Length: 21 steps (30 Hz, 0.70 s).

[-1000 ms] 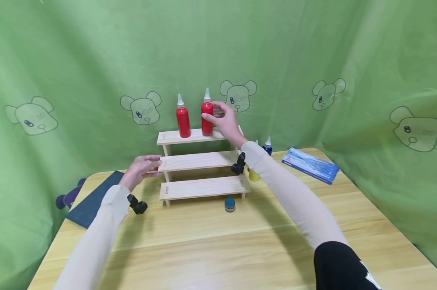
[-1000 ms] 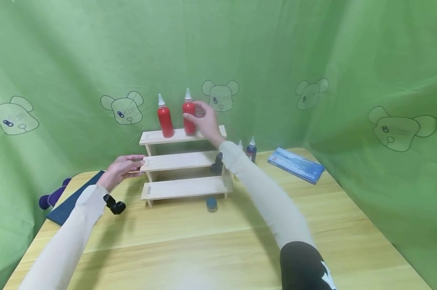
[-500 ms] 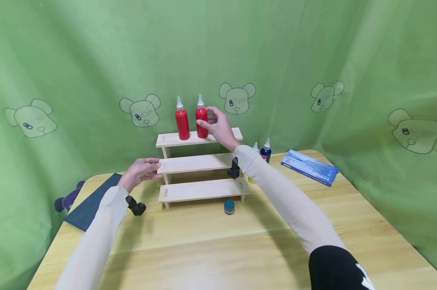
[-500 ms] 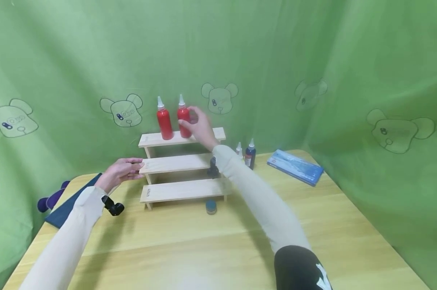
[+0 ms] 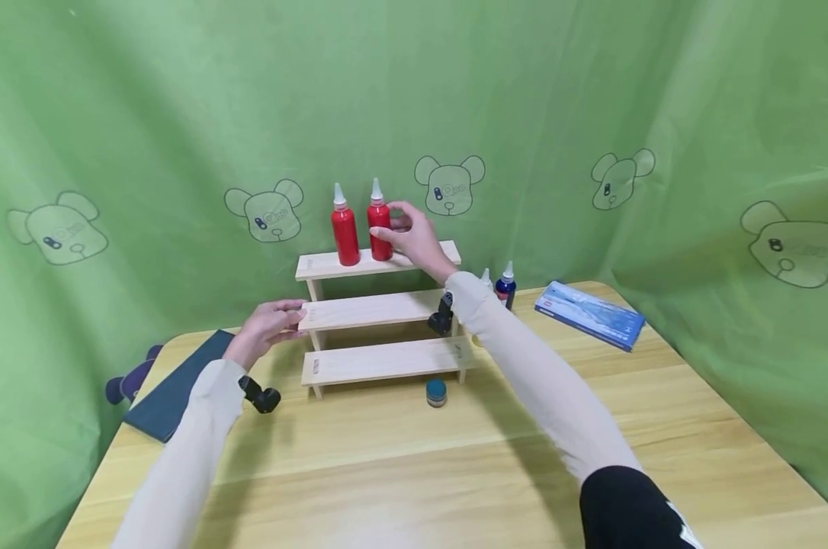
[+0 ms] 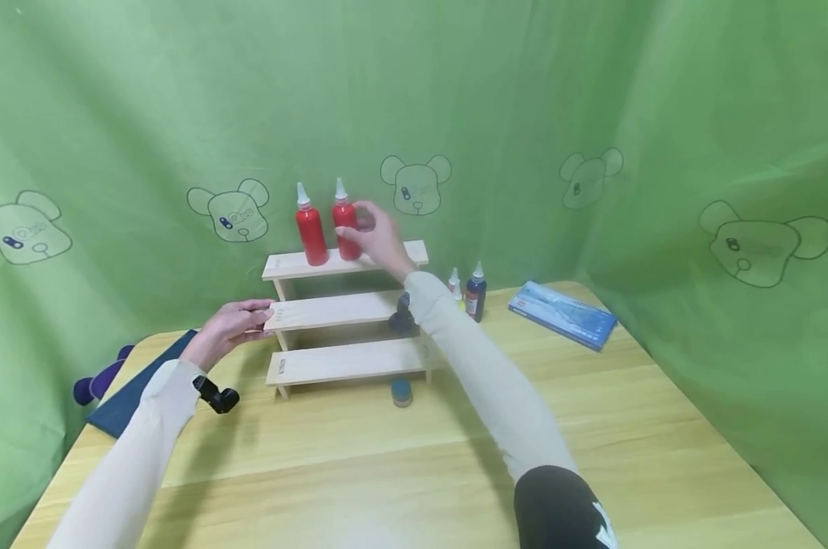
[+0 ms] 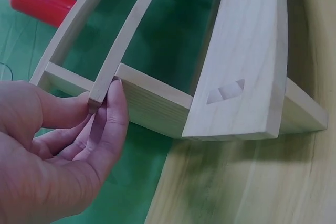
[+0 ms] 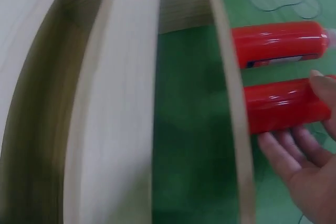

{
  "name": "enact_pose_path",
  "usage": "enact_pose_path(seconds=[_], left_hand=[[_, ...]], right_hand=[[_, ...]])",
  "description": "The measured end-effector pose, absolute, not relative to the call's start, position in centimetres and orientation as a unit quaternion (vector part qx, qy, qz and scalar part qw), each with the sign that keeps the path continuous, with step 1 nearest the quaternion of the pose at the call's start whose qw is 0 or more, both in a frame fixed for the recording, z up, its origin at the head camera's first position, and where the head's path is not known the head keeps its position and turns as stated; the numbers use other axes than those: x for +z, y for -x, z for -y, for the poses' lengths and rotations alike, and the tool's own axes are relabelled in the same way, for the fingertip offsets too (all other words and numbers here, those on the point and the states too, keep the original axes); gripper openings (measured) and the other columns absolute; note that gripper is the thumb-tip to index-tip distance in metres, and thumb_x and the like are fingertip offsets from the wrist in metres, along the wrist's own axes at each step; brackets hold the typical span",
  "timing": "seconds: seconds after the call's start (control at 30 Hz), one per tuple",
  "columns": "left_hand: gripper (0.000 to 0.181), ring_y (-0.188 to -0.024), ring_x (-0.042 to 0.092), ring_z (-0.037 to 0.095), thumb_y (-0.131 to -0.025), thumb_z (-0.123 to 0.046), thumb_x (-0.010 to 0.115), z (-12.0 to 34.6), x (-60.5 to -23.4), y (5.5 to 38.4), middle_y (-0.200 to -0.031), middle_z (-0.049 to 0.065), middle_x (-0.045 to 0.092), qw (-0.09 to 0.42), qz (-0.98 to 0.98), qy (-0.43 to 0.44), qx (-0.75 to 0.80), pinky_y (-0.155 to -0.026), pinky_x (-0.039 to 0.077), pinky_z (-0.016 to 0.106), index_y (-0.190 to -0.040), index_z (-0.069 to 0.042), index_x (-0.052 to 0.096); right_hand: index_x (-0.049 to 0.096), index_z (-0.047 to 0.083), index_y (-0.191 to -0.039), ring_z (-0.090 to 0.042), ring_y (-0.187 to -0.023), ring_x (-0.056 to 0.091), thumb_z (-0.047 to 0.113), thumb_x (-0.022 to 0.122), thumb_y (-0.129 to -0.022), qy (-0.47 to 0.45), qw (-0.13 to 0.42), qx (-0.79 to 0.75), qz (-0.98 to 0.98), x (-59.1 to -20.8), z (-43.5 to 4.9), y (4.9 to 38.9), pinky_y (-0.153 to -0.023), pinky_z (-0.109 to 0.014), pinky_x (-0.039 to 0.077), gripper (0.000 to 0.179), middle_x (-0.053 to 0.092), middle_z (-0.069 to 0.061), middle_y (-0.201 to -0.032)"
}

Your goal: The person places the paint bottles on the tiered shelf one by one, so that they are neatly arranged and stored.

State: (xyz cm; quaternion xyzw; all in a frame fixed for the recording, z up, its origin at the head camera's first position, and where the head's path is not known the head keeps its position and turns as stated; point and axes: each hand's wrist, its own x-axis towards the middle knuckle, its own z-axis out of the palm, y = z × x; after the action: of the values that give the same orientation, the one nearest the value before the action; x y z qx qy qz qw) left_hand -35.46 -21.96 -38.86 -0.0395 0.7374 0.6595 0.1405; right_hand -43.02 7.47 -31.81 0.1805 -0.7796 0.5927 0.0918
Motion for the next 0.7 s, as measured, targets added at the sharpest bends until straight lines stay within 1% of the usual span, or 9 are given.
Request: enact_pose_path(seconds=[0.1,0.2,0.3,0.37,0.43,0.53,0.6,0.7], left_hand=[[0.054,-0.081,0.065,0.008,-0.106,0.001,0.054,22.0,-39.0,35.4,-0.101,0.004,0.065,0.142,-0.734,0.032,0.663,-0.080,0.063,0.022,-0.156,0.010,0.037],[0.053,-0.081,0.065,0.007,-0.105,0.002,0.054,21.9,-39.1,35.4,-0.102,0.004,0.065,0.135,-0.735,0.024,0.664,-0.078,0.063,0.021,-0.155,0.012,0.038],[0.053,-0.080,0.065,0.006,-0.105,0.002,0.055,21.8,-39.2,35.6,-0.102,0.003,0.066,0.127,-0.737,0.020,0.663,-0.077,0.062,0.020,-0.154,0.013,0.039],[0.051,-0.080,0.065,0.005,-0.105,0.002,0.055,21.7,-39.3,35.6,-0.103,0.004,0.066,0.119,-0.742,0.023,0.659,-0.076,0.062,0.019,-0.153,0.012,0.041],[0.050,-0.079,0.065,0.005,-0.105,0.001,0.054,21.6,-39.5,35.7,-0.106,0.008,0.067,0.110,-0.750,0.024,0.652,-0.074,0.061,0.018,-0.153,0.013,0.042],[0.048,-0.078,0.065,0.004,-0.106,0.001,0.052,21.3,-39.8,35.8,-0.117,0.019,0.065,0.095,-0.763,0.028,0.639,-0.073,0.061,0.018,-0.152,0.013,0.043],[0.048,-0.079,0.064,0.004,-0.106,0.001,0.051,21.3,-39.8,35.7,-0.125,0.024,0.063,0.087,-0.769,0.027,0.633,-0.073,0.061,0.019,-0.152,0.014,0.042],[0.049,-0.080,0.063,0.005,-0.106,0.001,0.051,21.4,-39.8,35.7,-0.132,0.028,0.059,0.083,-0.770,0.025,0.632,-0.078,0.062,0.022,-0.152,0.014,0.041]], right_hand=[[0.053,0.011,-0.147,-0.034,-0.120,0.064,0.014,0.080,-0.094,-0.172,0.068,0.586,0.788,-31.0,-8.3,42.1,-0.098,-0.048,0.061,0.059,0.064,-0.019,-0.134],[0.049,0.007,-0.150,-0.037,-0.120,0.064,0.009,0.080,-0.094,-0.169,0.059,0.594,0.785,-30.1,-9.3,41.2,-0.101,-0.050,0.060,0.064,0.062,-0.021,-0.136],[0.047,0.000,-0.149,-0.037,-0.119,0.064,0.007,0.077,-0.095,-0.168,0.058,0.598,0.781,-29.5,-10.5,40.7,-0.103,-0.051,0.058,0.063,0.060,-0.024,-0.138],[0.048,-0.003,-0.147,-0.034,-0.116,0.063,0.007,0.076,-0.096,-0.172,0.067,0.586,0.789,-29.4,-11.4,40.5,-0.103,-0.050,0.059,0.058,0.061,-0.024,-0.137],[0.052,-0.005,-0.143,-0.031,-0.111,0.064,0.007,0.074,-0.097,-0.177,0.083,0.569,0.798,-29.8,-12.4,40.3,-0.100,-0.049,0.060,0.052,0.063,-0.023,-0.133],[0.057,-0.005,-0.137,-0.029,-0.105,0.066,0.007,0.072,-0.099,-0.182,0.114,0.549,0.808,-30.6,-14.2,39.8,-0.095,-0.045,0.062,0.042,0.066,-0.021,-0.125],[0.059,-0.004,-0.134,-0.030,-0.103,0.067,0.006,0.070,-0.100,-0.178,0.132,0.540,0.812,-31.0,-15.7,39.3,-0.092,-0.045,0.063,0.037,0.067,-0.021,-0.121],[0.059,-0.004,-0.132,-0.033,-0.102,0.066,0.006,0.067,-0.101,-0.165,0.149,0.536,0.814,-31.3,-18.3,38.9,-0.088,-0.037,0.065,0.033,0.066,-0.022,-0.119]])
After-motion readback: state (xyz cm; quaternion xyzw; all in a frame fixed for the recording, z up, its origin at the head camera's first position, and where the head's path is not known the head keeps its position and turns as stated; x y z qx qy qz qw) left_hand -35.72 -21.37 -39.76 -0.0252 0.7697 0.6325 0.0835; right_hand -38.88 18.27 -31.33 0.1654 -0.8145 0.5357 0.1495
